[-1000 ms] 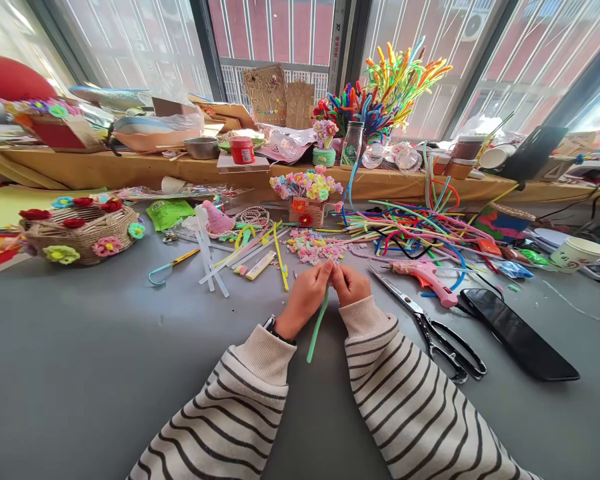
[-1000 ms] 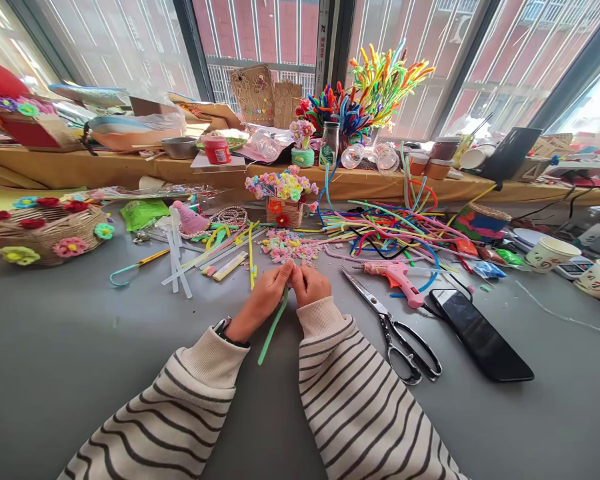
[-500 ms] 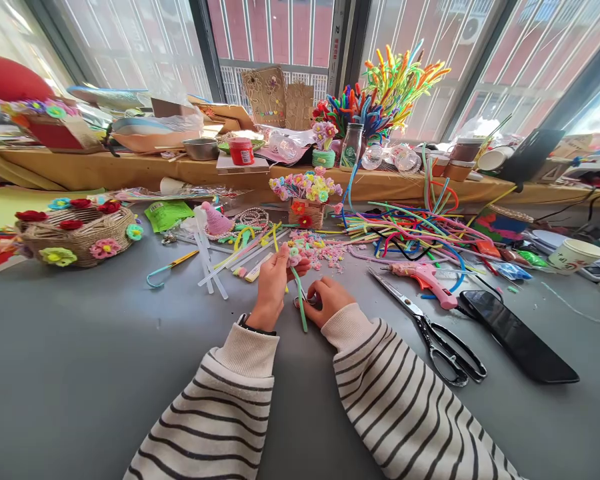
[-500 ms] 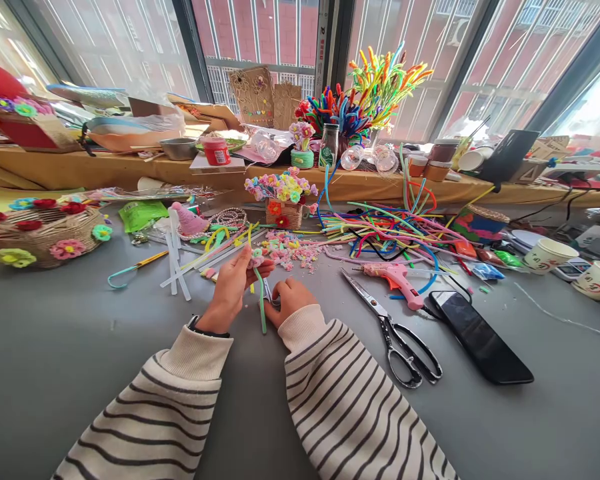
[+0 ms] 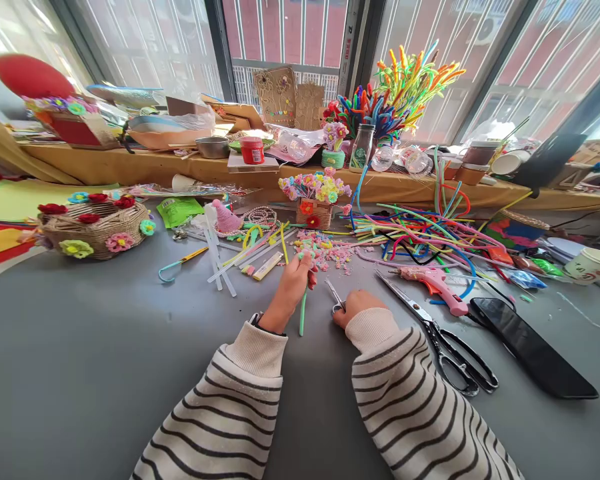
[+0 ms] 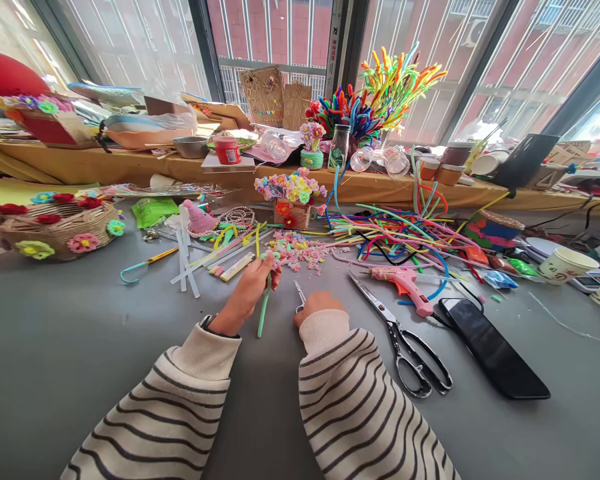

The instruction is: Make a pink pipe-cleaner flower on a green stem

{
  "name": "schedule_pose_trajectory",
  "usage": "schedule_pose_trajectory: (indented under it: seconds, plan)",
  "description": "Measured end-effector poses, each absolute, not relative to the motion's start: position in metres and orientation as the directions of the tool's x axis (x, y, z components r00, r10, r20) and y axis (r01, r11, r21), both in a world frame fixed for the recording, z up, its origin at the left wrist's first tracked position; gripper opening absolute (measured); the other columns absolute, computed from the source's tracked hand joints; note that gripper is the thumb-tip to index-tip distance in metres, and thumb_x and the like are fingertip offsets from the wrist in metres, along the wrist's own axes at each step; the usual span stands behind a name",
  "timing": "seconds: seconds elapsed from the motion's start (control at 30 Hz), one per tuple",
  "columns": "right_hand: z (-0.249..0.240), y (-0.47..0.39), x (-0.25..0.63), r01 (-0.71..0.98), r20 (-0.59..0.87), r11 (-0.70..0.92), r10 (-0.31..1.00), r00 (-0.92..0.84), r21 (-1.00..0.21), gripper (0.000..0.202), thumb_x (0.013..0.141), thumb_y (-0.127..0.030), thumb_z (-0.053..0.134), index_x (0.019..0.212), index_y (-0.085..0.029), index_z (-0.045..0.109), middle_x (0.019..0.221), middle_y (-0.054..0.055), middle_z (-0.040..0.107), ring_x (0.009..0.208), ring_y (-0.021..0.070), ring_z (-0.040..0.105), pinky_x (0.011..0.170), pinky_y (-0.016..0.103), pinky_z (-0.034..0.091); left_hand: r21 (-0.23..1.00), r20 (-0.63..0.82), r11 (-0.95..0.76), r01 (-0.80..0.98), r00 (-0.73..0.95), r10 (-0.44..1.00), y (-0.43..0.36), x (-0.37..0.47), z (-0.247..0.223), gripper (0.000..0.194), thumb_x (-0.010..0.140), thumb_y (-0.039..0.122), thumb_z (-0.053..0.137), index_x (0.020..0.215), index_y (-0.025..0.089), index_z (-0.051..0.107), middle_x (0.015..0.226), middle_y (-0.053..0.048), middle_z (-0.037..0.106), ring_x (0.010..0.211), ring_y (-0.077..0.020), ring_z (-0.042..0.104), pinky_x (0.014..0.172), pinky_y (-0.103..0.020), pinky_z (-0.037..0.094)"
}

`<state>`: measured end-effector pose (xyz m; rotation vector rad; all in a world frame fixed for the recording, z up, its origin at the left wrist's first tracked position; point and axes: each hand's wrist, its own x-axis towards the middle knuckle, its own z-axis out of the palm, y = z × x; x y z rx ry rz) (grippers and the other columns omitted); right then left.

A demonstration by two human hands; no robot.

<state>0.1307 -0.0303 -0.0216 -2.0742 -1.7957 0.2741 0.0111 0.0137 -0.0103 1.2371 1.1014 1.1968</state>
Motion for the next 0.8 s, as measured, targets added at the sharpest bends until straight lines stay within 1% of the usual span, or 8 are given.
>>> schedule_pose_trajectory:
  seconds: [0.07, 0.1, 0.23, 0.33, 0.43, 0.57, 0.7, 0.8]
  plan:
    - [-0.02, -0.03, 0.132, 0.923, -0.022, -0.209, 0.977, 0.213, -0.324, 0.011, 0.052, -0.025, 0.053, 0.045, -0.017, 0.052, 0.059, 0.011, 0.057, 0.055, 0.0231, 0.053, 0.041, 0.028, 0.028, 0.999, 0.04, -0.039, -0.01, 0.091, 0.995, 0.013, 0.01, -0.009, 0.027, 0.071, 0.038, 0.041, 0.059, 0.014, 0.043, 0.044, 0.003, 0.046, 0.037, -0.0049, 0.041, 0.039, -0.018, 0.033]
    - [-0.019, -0.029, 0.134, 0.914, -0.026, -0.222, 0.974, 0.227, -0.339, 0.012, 0.054, -0.028, 0.052, 0.048, -0.018, 0.054, 0.062, 0.01, 0.058, 0.058, 0.0228, 0.053, 0.043, 0.028, 0.029, 0.999, 0.044, -0.044, -0.003, 0.101, 0.994, 0.013, 0.01, -0.009, 0.026, 0.07, 0.037, 0.042, 0.06, 0.014, 0.044, 0.047, 0.003, 0.048, 0.038, -0.0049, 0.042, 0.039, -0.018, 0.034]
    - [-0.025, -0.02, 0.14, 0.788, 0.069, -0.149, 0.969, 0.236, -0.597, 0.015, 0.056, -0.031, 0.051, 0.057, -0.019, 0.059, 0.056, 0.003, 0.058, 0.054, 0.0164, 0.05, 0.048, 0.027, 0.033, 0.998, 0.043, -0.034, -0.056, 0.166, 0.985, 0.013, 0.008, -0.009, 0.023, 0.066, 0.036, 0.048, 0.068, 0.013, 0.048, 0.061, -0.002, 0.057, 0.045, -0.0066, 0.049, 0.044, -0.019, 0.038]
    - [-0.034, -0.014, 0.142, 0.598, 0.104, -0.075, 0.96, 0.259, -0.798, 0.022, 0.056, -0.036, 0.051, 0.058, -0.016, 0.06, 0.05, 0.001, 0.054, 0.047, 0.0116, 0.045, 0.048, 0.024, 0.034, 0.994, 0.011, 0.012, -0.112, 0.199, 0.98, 0.012, 0.008, -0.009, 0.024, 0.064, 0.035, 0.052, 0.07, 0.012, 0.051, 0.065, -0.004, 0.06, 0.051, -0.0091, 0.054, 0.051, -0.022, 0.043]
    - [-0.042, -0.011, 0.141, 0.433, 0.112, -0.019, 0.955, 0.274, -0.901, 0.031, 0.053, -0.046, 0.052, 0.054, -0.015, 0.056, 0.047, -0.001, 0.049, 0.042, 0.0084, 0.039, 0.044, 0.022, 0.032, 0.988, -0.032, 0.062, -0.141, 0.206, 0.978, 0.011, 0.008, -0.01, 0.024, 0.061, 0.034, 0.055, 0.066, 0.01, 0.052, 0.064, -0.006, 0.06, 0.055, -0.0112, 0.056, 0.056, -0.025, 0.045]
    - [-0.045, -0.013, 0.139, 0.436, 0.133, 0.017, 0.962, 0.237, -0.9, 0.03, 0.054, -0.045, 0.053, 0.049, -0.015, 0.051, 0.042, -0.002, 0.044, 0.04, 0.0069, 0.034, 0.042, 0.02, 0.029, 0.988, -0.039, 0.067, -0.14, 0.194, 0.98, 0.009, 0.008, -0.009, 0.024, 0.06, 0.034, 0.056, 0.062, 0.01, 0.053, 0.06, -0.006, 0.06, 0.055, -0.0119, 0.056, 0.057, -0.026, 0.045]
    - [-0.041, -0.017, 0.139, 0.498, 0.206, 0.102, 0.966, 0.159, -0.861, 0.027, 0.061, -0.04, 0.05, 0.054, -0.014, 0.055, 0.046, -0.002, 0.046, 0.042, 0.007, 0.034, 0.043, 0.02, 0.029, 0.987, 0.006, 0.021, -0.157, 0.165, 0.986, 0.01, 0.008, -0.01, 0.024, 0.061, 0.034, 0.055, 0.063, 0.011, 0.052, 0.061, -0.005, 0.061, 0.053, -0.0111, 0.056, 0.056, -0.025, 0.046]
    - [-0.036, -0.022, 0.136, 0.568, 0.228, 0.139, 0.97, 0.089, -0.811, 0.032, 0.066, -0.041, 0.044, 0.053, -0.015, 0.056, 0.044, -0.002, 0.044, 0.041, 0.0068, 0.034, 0.042, 0.02, 0.028, 0.986, 0.038, -0.015, -0.164, 0.139, 0.99, 0.011, 0.008, -0.01, 0.024, 0.062, 0.035, 0.055, 0.069, 0.012, 0.05, 0.062, -0.005, 0.061, 0.052, -0.0116, 0.056, 0.054, -0.026, 0.046]
